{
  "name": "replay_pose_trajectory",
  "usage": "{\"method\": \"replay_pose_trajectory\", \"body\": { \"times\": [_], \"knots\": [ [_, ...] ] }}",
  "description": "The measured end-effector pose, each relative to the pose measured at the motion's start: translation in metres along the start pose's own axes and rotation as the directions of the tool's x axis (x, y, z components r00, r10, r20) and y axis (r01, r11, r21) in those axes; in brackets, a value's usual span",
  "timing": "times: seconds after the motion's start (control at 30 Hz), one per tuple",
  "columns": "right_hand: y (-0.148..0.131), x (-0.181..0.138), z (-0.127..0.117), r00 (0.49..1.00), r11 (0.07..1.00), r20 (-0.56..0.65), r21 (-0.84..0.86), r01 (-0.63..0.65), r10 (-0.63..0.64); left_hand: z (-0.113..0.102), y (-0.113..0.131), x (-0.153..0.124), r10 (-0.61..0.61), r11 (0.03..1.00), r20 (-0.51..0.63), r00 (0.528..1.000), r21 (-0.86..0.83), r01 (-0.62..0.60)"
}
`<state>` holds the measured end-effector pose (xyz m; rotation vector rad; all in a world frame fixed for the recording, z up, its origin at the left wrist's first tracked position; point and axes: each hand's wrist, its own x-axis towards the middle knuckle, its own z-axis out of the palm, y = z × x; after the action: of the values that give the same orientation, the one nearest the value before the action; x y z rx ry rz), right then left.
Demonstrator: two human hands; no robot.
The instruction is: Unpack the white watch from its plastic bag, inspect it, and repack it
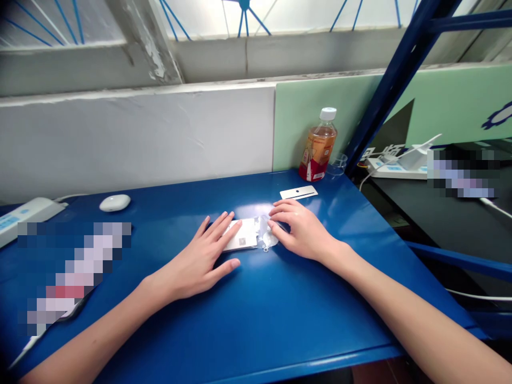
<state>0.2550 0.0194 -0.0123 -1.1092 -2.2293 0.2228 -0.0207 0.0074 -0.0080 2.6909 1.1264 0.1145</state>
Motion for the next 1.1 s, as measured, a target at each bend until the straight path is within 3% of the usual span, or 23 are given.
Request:
{"method": "replay_pose_trajectory", "body": {
  "times": [0.17,0.47,0.93,1.1],
  "knots": [
    [-0.006,-0.002,0.003,0.992,0.991,0.087,0.102,0.085,-0.094,-0.001,0.002,0.0,-0.016,1.0,0.031,0.999,0.026,0.015],
    [-0.011,-0.005,0.004,0.971,0.988,0.185,0.041,0.148,-0.153,0.0,0.003,0.001,-0.022,0.998,0.021,1.0,0.052,0.02],
    [-0.02,-0.007,0.011,0.983,0.99,0.137,0.085,0.115,-0.126,0.001,0.003,0.001,-0.011,0.999,0.011,1.0,0.044,0.01],
    [-0.023,-0.007,0.006,0.972,0.992,0.216,0.101,0.07,-0.091,-0.001,0.004,0.0,-0.019,0.998,0.019,1.0,0.052,0.018]
  ]
}}
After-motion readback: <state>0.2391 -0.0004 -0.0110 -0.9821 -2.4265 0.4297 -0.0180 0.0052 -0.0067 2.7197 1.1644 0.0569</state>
